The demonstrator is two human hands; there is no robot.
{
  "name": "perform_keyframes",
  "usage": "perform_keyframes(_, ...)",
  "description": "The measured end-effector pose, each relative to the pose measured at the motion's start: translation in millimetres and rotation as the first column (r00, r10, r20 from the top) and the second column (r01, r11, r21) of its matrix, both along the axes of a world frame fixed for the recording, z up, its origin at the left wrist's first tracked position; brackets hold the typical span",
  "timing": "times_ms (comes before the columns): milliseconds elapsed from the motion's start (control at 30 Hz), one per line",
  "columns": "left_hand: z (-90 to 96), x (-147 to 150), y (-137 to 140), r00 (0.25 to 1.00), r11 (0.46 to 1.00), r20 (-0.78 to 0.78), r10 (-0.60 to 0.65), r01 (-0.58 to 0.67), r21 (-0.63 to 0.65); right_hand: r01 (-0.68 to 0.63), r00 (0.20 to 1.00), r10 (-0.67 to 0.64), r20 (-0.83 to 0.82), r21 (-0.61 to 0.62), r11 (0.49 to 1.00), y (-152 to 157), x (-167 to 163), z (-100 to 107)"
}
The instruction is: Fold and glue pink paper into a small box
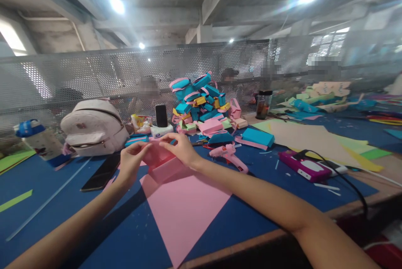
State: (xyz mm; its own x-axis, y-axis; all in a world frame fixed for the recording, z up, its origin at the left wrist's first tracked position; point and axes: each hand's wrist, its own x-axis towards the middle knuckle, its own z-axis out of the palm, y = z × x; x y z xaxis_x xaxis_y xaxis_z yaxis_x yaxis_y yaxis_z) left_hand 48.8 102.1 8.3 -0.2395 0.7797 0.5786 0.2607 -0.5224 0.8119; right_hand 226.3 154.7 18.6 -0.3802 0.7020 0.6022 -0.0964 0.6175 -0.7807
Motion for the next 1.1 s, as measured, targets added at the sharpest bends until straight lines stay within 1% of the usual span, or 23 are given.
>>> perform_keyframes(200,-1.0,2,2,0.994,0.996,0.085,-0.063,0.068,-0.056,0.05,0.99,-0.064,-0.124,-0.108,0.993,9,-1,-3)
perform_keyframes(333,-4.6,-1,5,0.992,0.992,0.111,-0.058,0.07,-0.108,0.072,0.977,-0.102,-0.187,-0.16,0.984,14,1,-4)
perform_keyframes(467,-7.0,-4,6,0.991,0.992,0.133,-0.013,0.029,-0.122,0.084,0.975,-0.114,-0.193,-0.157,0.984,17,-1,-8)
perform_keyframes(533,-7.3,-5,6,0.99,0.993,0.137,0.021,-0.004,-0.118,0.111,0.971,-0.135,-0.198,-0.129,0.985,13,-1,-5)
perform_keyframes(567,-7.4,-6,6,0.989,0.993,0.138,0.044,-0.029,-0.114,0.124,0.968,-0.144,-0.204,-0.109,0.986,8,0,0)
perform_keyframes(633,-7.8,-9,7,0.986,0.991,0.134,0.099,-0.086,-0.101,0.141,0.968,-0.143,-0.205,-0.025,0.99,-9,8,18)
perform_keyframes(667,-8.1,-11,8,0.984,0.989,0.129,0.125,-0.113,-0.091,0.124,0.976,-0.113,-0.187,0.048,0.991,-21,14,29)
perform_keyframes(700,-8.4,-13,9,0.982,0.987,0.119,0.146,-0.137,-0.08,0.112,0.988,-0.086,-0.13,0.201,0.973,-35,23,40)
perform_keyframes(733,-8.6,-15,10,0.981,0.986,0.104,0.161,-0.155,-0.067,0.111,0.992,-0.085,-0.094,0.325,0.939,-50,33,51)
perform_keyframes(767,-8.6,-17,10,0.982,0.985,0.083,0.171,-0.167,-0.053,0.12,0.992,-0.098,-0.073,0.404,0.907,-65,45,60)
perform_keyframes(833,-7.2,-18,10,0.984,0.984,0.024,0.176,-0.176,-0.015,0.154,0.986,-0.167,-0.013,0.463,0.873,-88,73,68)
perform_keyframes(900,-3.7,-18,8,0.984,0.985,-0.051,0.169,-0.167,0.043,0.212,0.964,-0.262,0.041,0.477,0.853,-98,103,60)
perform_keyframes(933,-1.5,-18,7,0.982,0.985,-0.093,0.162,-0.155,0.078,0.277,0.944,-0.329,0.03,0.472,0.837,-97,119,51)
perform_keyframes(967,0.8,-17,4,0.978,0.984,-0.139,0.153,-0.138,0.112,0.382,0.904,-0.428,0.007,0.44,0.813,-92,136,40)
perform_keyframes(1000,2.9,-16,2,0.972,0.983,-0.185,0.144,-0.118,0.142,0.503,0.843,-0.538,-0.024,0.39,0.771,-85,152,27)
perform_keyframes(1033,4.5,-15,-1,0.964,0.981,-0.23,0.135,-0.098,0.166,0.61,0.781,-0.62,-0.077,0.312,0.729,-75,168,13)
perform_keyframes(1067,5.4,-15,-3,0.954,0.98,-0.271,0.128,-0.08,0.184,0.683,0.725,-0.685,-0.071,0.2,0.703,-64,184,0)
perform_keyframes(1100,5.4,-15,-6,0.945,0.979,-0.304,0.122,-0.064,0.193,0.718,0.693,-0.72,-0.013,0.095,0.689,-53,197,-11)
